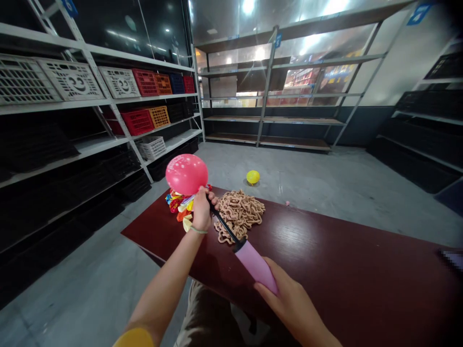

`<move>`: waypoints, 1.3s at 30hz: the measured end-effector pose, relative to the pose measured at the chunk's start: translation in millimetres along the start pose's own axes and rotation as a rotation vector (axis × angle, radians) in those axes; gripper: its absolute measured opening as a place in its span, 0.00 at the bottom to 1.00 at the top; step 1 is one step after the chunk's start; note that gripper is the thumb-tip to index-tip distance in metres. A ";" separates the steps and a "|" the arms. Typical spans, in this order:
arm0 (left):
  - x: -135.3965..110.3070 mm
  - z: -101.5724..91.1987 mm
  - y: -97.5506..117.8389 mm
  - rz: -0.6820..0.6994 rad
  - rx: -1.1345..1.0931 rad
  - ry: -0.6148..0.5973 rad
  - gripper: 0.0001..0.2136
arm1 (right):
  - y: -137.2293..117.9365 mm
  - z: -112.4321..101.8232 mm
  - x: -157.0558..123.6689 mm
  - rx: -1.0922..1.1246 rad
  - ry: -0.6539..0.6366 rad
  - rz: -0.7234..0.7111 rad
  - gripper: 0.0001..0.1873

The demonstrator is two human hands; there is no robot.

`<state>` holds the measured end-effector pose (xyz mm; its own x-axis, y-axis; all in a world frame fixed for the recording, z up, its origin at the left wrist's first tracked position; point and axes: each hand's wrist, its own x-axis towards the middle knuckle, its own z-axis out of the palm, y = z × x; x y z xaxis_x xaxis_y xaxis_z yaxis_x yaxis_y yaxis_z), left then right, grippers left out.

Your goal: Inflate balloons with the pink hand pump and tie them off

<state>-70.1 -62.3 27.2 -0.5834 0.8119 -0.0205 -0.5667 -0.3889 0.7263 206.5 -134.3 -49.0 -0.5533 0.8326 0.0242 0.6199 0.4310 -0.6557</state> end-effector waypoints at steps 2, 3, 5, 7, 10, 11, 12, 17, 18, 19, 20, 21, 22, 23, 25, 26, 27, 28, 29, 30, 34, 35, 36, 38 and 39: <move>7.8 -3.7 9.1 0.000 -0.018 0.007 0.14 | 12.7 0.9 -8.9 -0.076 0.047 -0.040 0.30; 9.8 -5.7 11.0 0.002 -0.031 0.010 0.14 | 16.5 1.1 -11.3 -0.115 0.065 -0.062 0.31; 9.7 -9.0 9.4 0.009 -0.061 0.022 0.14 | 18.2 1.1 -11.2 -0.188 0.073 -0.100 0.31; 4.2 -10.3 2.0 0.019 -0.076 0.045 0.14 | 13.3 1.3 -5.2 -0.249 0.069 -0.122 0.30; -12.3 -8.4 -15.9 0.009 -0.058 0.056 0.13 | 0.6 5.0 9.6 -0.308 0.087 -0.129 0.29; -19.0 -7.2 -22.7 0.003 -0.051 0.051 0.13 | -3.6 7.5 14.7 -0.320 0.102 -0.128 0.29; -25.7 -6.0 -29.6 0.002 -0.051 0.040 0.14 | -7.5 10.6 19.4 -0.329 0.117 -0.124 0.29; -45.3 -4.8 -52.7 -0.064 -0.023 -0.032 0.15 | -15.5 25.9 29.2 -0.291 0.166 -0.146 0.31; -44.9 -5.4 -52.8 -0.073 -0.017 -0.031 0.15 | -14.3 27.1 27.0 -0.275 0.163 -0.161 0.32; -43.1 -6.0 -51.0 -0.070 -0.013 -0.027 0.15 | -12.0 27.4 23.3 -0.262 0.158 -0.177 0.33; -40.0 -6.4 -47.4 -0.058 -0.013 -0.023 0.15 | -8.8 26.5 18.2 -0.252 0.154 -0.192 0.34; -36.1 -6.5 -42.2 -0.038 -0.014 -0.018 0.14 | -4.9 24.6 12.1 -0.244 0.152 -0.211 0.35; -31.4 -6.3 -35.7 -0.016 -0.017 -0.014 0.14 | -0.5 21.9 5.5 -0.240 0.149 -0.234 0.35; -26.4 -5.9 -28.5 0.006 -0.023 -0.010 0.13 | 4.2 18.4 -1.3 -0.241 0.149 -0.257 0.35; -16.4 -4.9 -13.8 0.015 -0.037 -0.004 0.13 | 13.4 10.8 -13.0 -0.258 0.156 -0.305 0.34; -11.8 -4.7 -7.4 0.019 -0.047 0.000 0.13 | 17.4 7.4 -17.2 -0.272 0.168 -0.330 0.33; -7.8 -4.8 -2.1 0.020 -0.055 0.006 0.13 | 20.7 4.8 -20.1 -0.288 0.184 -0.352 0.32; -4.5 -5.3 1.6 0.023 -0.064 0.012 0.13 | 23.2 3.1 -21.6 -0.305 0.197 -0.370 0.31; -2.2 -6.1 3.7 0.027 -0.074 0.018 0.13 | 24.9 2.6 -21.7 -0.320 0.206 -0.387 0.30; -0.8 -7.1 4.1 0.031 -0.083 0.024 0.13 | 25.7 3.2 -20.7 -0.334 0.209 -0.399 0.29; -7.4 -9.1 -8.8 0.043 -0.089 0.041 0.13 | 21.2 13.5 -9.5 -0.389 0.224 -0.373 0.27; -12.4 -8.7 -14.7 0.037 -0.080 0.041 0.14 | 18.3 16.8 -5.8 -0.399 0.232 -0.358 0.27; -18.3 -8.0 -21.4 0.030 -0.070 0.035 0.14 | 14.9 20.0 -2.0 -0.405 0.235 -0.341 0.27; -32.1 -6.6 -36.0 -0.002 -0.045 0.020 0.14 | 7.4 25.0 5.4 -0.391 0.230 -0.307 0.28; -38.8 -6.2 -43.3 -0.013 -0.037 0.002 0.15 | 3.7 26.7 8.7 -0.371 0.226 -0.292 0.29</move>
<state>-26.5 -79.6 -7.7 -0.5775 0.8158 -0.0312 -0.5953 -0.3946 0.6999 189.1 -134.7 -71.3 -0.6245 0.6957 0.3550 0.6356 0.7169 -0.2867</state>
